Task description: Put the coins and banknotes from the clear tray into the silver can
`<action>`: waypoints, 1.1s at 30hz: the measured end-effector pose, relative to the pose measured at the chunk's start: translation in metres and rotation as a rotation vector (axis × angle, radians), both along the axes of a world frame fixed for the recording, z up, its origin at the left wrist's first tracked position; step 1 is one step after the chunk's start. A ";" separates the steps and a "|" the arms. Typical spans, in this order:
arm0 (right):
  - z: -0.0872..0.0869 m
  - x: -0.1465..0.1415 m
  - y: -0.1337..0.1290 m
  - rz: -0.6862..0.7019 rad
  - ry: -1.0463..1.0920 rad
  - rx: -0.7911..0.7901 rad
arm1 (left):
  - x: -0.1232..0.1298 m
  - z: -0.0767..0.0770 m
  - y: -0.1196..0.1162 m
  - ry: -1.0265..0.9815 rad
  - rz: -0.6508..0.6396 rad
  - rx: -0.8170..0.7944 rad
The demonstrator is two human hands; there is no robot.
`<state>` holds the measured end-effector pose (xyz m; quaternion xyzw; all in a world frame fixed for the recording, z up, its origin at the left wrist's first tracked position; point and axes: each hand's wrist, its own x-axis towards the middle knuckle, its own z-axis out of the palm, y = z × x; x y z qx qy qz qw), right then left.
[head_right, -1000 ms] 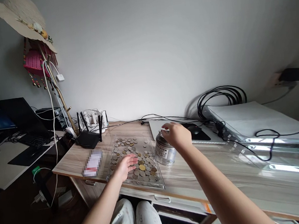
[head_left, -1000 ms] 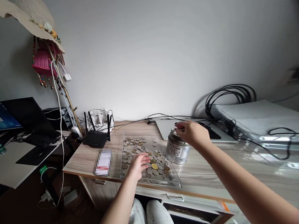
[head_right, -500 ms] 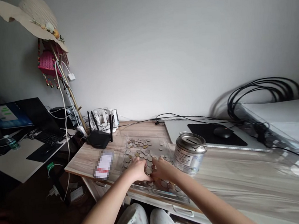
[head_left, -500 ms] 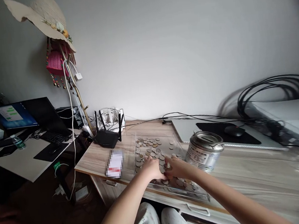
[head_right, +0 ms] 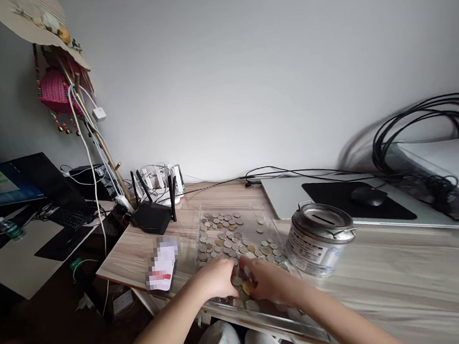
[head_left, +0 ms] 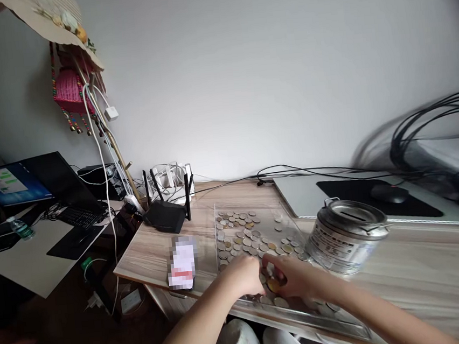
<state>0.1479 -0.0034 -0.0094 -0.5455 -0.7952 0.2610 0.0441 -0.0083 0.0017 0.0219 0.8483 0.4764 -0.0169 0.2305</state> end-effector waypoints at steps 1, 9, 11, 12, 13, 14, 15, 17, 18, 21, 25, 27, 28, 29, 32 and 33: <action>-0.001 0.000 -0.001 0.003 0.002 -0.009 | -0.001 0.002 -0.001 0.031 -0.027 0.007; 0.003 0.005 -0.003 0.088 0.022 -0.029 | -0.009 -0.006 -0.001 -0.001 -0.181 -0.033; 0.005 0.010 -0.002 0.078 0.012 -0.071 | -0.010 -0.007 -0.001 -0.026 -0.188 -0.063; 0.004 0.013 -0.001 0.068 0.010 -0.095 | -0.010 -0.007 -0.001 -0.032 -0.181 -0.078; 0.003 0.016 -0.001 0.060 0.015 -0.126 | -0.010 -0.007 -0.001 -0.037 -0.172 -0.087; 0.002 0.020 0.000 0.063 0.031 -0.158 | -0.009 -0.007 -0.001 -0.042 -0.160 -0.084; 0.000 0.023 0.000 0.082 0.057 -0.188 | -0.008 -0.007 -0.002 -0.048 -0.150 -0.070; 0.000 0.027 -0.001 0.117 0.092 -0.251 | -0.006 -0.006 -0.003 -0.068 -0.148 -0.028; 0.000 0.027 -0.001 0.122 0.090 -0.268 | -0.005 -0.006 -0.003 -0.076 -0.153 -0.022; 0.004 0.026 -0.004 0.104 0.045 -0.260 | -0.004 -0.003 -0.002 -0.061 -0.171 -0.114; 0.006 0.021 -0.007 0.134 0.050 -0.253 | -0.005 -0.001 0.000 -0.072 -0.141 -0.213; 0.005 0.019 -0.009 0.145 0.051 -0.294 | -0.007 -0.004 0.000 -0.089 -0.125 -0.209; 0.004 0.019 -0.009 0.147 0.059 -0.314 | -0.008 -0.006 0.000 -0.101 -0.113 -0.211; 0.003 0.019 -0.009 0.144 0.074 -0.330 | -0.008 -0.009 -0.001 -0.126 -0.085 -0.222; 0.001 0.021 -0.005 0.075 0.138 -0.308 | -0.009 -0.021 0.000 -0.365 0.143 -0.342; 0.001 0.023 -0.001 0.047 0.170 -0.282 | -0.008 -0.025 0.000 -0.509 0.258 -0.411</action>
